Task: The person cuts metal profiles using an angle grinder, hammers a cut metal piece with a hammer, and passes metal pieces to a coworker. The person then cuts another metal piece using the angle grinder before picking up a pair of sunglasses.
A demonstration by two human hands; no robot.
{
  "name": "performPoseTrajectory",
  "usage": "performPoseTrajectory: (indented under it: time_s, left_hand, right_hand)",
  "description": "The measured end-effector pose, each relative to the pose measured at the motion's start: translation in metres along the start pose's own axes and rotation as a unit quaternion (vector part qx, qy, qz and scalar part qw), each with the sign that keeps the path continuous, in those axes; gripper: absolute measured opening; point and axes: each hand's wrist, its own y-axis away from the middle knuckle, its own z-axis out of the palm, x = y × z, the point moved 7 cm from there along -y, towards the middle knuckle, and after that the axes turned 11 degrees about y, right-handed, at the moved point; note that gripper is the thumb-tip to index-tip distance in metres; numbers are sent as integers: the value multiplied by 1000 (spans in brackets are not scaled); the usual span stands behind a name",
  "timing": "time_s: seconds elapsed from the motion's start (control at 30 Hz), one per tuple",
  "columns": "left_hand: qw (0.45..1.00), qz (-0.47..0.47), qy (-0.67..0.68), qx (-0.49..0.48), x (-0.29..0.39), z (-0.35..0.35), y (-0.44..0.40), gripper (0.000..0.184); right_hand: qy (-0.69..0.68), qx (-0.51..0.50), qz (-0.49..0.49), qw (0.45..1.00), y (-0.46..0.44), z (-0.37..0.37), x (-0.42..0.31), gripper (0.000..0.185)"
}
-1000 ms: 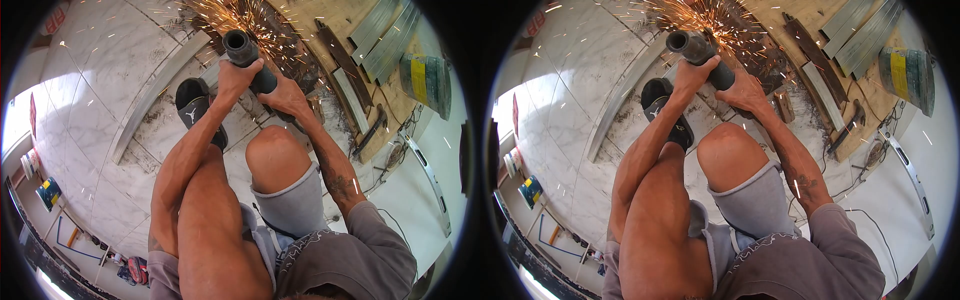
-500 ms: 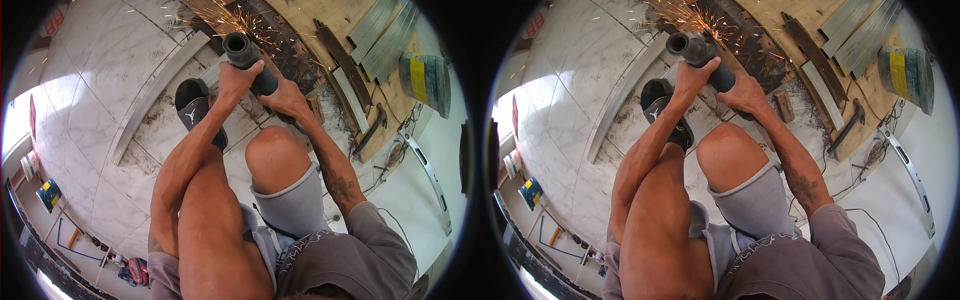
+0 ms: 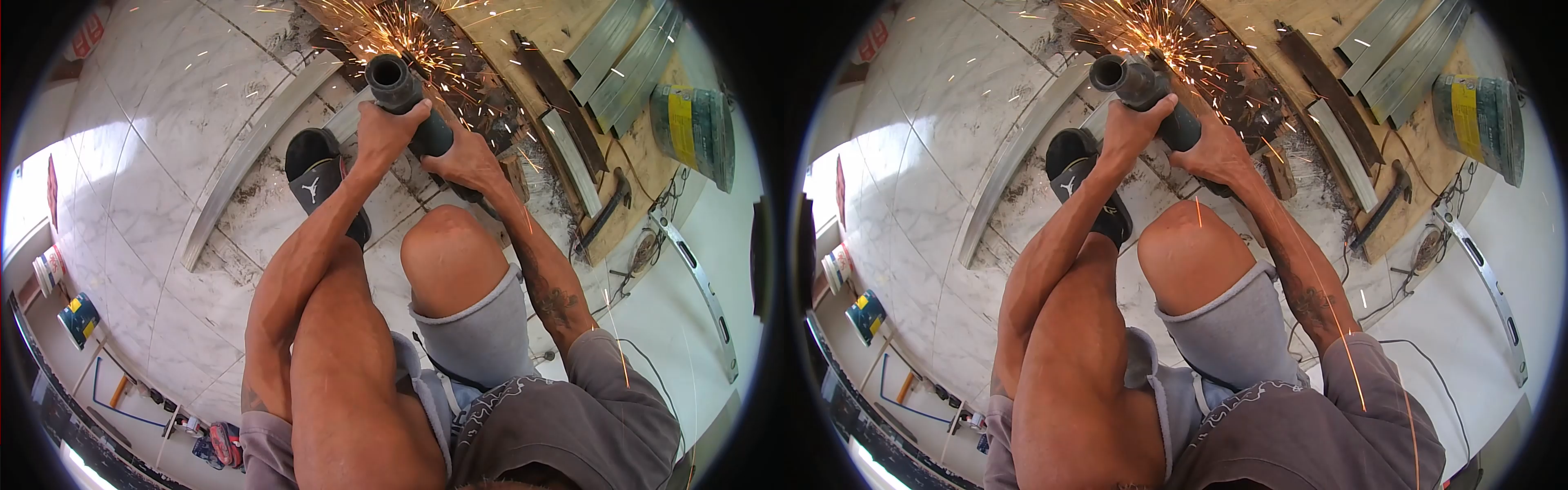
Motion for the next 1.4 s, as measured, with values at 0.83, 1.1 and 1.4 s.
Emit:
performPoseTrajectory:
  time_s: [0.83, 1.1, 1.4]
  left_hand:
    - [1000, 2, 3, 3, -3, 4, 4, 90]
    - [1000, 2, 3, 10, 0, 5, 7, 88]
    - [1000, -5, 5, 5, -1, 8, 11, 86]
  right_hand:
    - [10, 22, -37, 999, 5, -4, -1, 79]
    - [27, -1, -16, 1000, 3, -1, 4, 75]
    - [32, 0, -24, 999, 5, -1, 4, 66]
